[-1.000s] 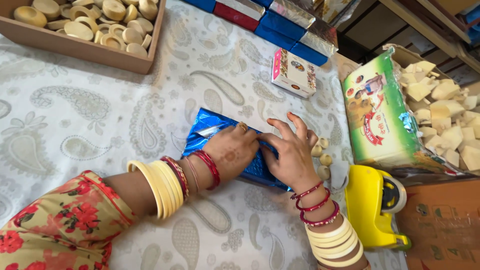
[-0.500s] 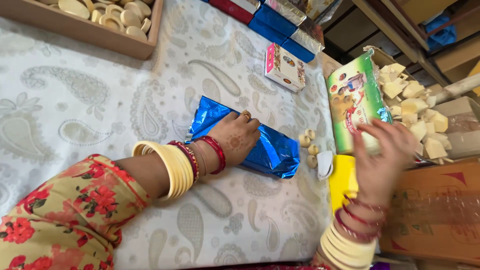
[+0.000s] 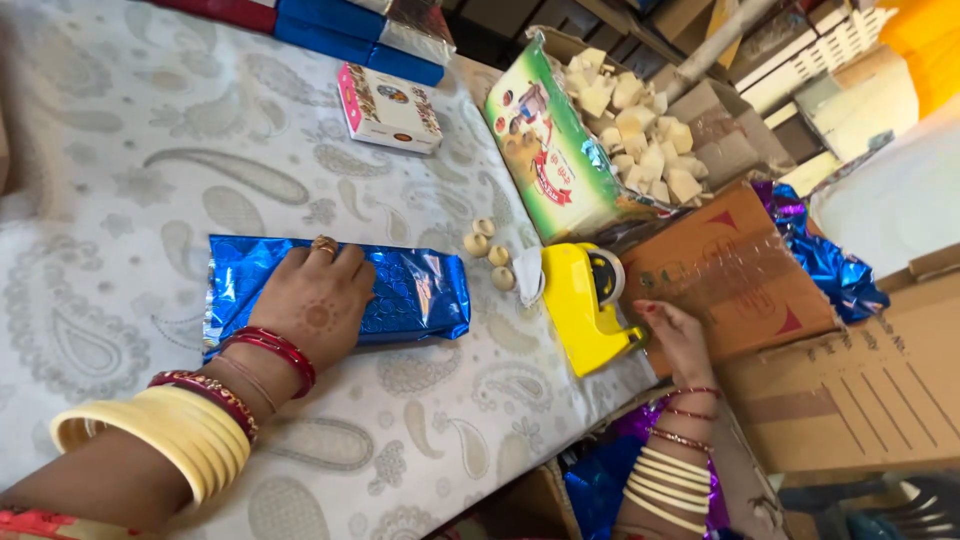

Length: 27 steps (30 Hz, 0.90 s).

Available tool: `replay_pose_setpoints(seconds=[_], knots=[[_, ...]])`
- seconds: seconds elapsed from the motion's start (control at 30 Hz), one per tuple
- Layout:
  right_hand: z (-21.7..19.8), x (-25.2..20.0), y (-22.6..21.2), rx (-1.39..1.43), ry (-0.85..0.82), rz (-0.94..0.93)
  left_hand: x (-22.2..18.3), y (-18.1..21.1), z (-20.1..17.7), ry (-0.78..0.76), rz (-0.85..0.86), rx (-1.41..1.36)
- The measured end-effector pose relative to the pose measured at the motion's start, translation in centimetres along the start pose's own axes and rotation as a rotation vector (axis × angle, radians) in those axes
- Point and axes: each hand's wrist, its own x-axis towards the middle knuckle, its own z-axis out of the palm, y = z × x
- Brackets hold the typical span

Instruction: The recorder is packaging boxes with silver and blue foil wrappers.

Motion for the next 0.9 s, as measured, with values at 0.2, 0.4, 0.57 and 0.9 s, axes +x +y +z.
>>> replay_pose_setpoints(seconds=[0.2,0.4,0.57,0.9], knots=[[-0.3,1.0,3.8,0.042,-0.236,0.087,0.1,0.0,-0.4,-0.008,0.007,-0.015],[0.1,0.4,3.1,0.278,-0.305,0.096,0.1,0.1,-0.7,-0.061,-0.004,0.002],[1.4,-0.6,0.2,0.259,-0.138,0.009,0.1,-0.1,-0.3,0.01,0.004,-0.052],[0.1,-6.2,-2.5,0.186,-0.095,-0.035,0.0,0.2,-1.6,0.036,-0.016,0.063]])
